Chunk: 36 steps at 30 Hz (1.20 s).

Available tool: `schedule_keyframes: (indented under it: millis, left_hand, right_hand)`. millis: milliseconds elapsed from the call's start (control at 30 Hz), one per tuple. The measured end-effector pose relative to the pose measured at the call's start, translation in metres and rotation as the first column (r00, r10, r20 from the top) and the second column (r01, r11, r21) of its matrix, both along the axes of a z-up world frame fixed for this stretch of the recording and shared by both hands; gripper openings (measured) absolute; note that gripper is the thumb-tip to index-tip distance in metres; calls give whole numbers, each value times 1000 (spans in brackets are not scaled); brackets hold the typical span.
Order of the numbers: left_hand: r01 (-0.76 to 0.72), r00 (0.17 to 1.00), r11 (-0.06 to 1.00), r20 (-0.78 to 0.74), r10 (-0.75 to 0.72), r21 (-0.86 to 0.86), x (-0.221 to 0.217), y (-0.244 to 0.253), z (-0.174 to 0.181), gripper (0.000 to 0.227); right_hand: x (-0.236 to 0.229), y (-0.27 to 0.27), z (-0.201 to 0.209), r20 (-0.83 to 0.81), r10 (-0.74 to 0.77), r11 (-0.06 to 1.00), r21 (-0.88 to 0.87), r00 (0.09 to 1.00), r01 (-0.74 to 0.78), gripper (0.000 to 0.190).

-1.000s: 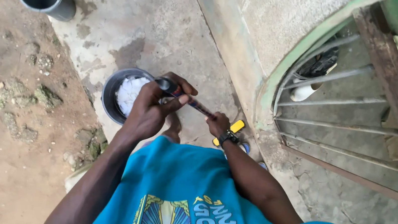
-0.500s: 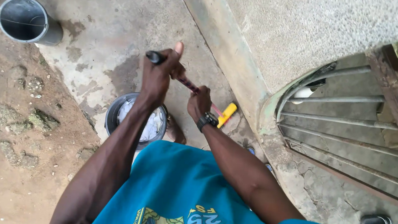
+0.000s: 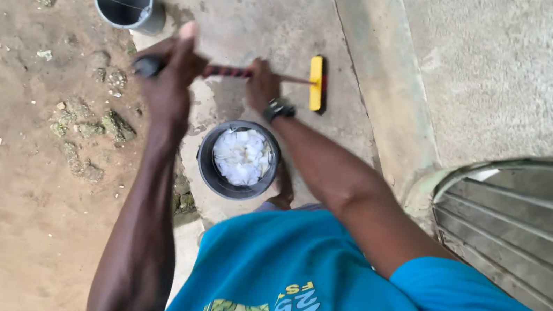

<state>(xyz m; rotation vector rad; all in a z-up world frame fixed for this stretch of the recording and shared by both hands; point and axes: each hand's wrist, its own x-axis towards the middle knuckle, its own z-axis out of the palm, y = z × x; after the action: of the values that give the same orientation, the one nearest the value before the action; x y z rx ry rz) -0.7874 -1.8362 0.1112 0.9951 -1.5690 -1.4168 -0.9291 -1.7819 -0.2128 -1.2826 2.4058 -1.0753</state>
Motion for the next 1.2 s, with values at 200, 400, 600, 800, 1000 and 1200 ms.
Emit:
schedule_keyframes:
  millis: [200,400,600,800,1000,1200]
  left_hand:
    - [-165,909,968,352,224,-192,68,31,84,43]
    - [137,921,889,386,48,-437,32,98,113,48]
    - [-36,943,936,299,148,-351,32,106,153,56]
    - [-88,989,996,-116,87,-4,-9,83,144,51]
    - [-2,999,988,-32,7,156,-67,67,84,37]
    - [63,988,963,122,-98,263,-130,25,45,41]
  right_hand:
    - [140,-23,146,606,223,948,46,763,-314,6]
    - [146,-21,173,489,313,948,-110,814,-298,9]
    - [105,17,242,353,314,941,-242,881,-238,19]
    - [15,50,237,175,225,948,-267,959,-174,26]
    - [-69,106,147,48,202,977,58,978,-205,20]
    - [-114,91,81,100,39,935,347,994,-72,18]
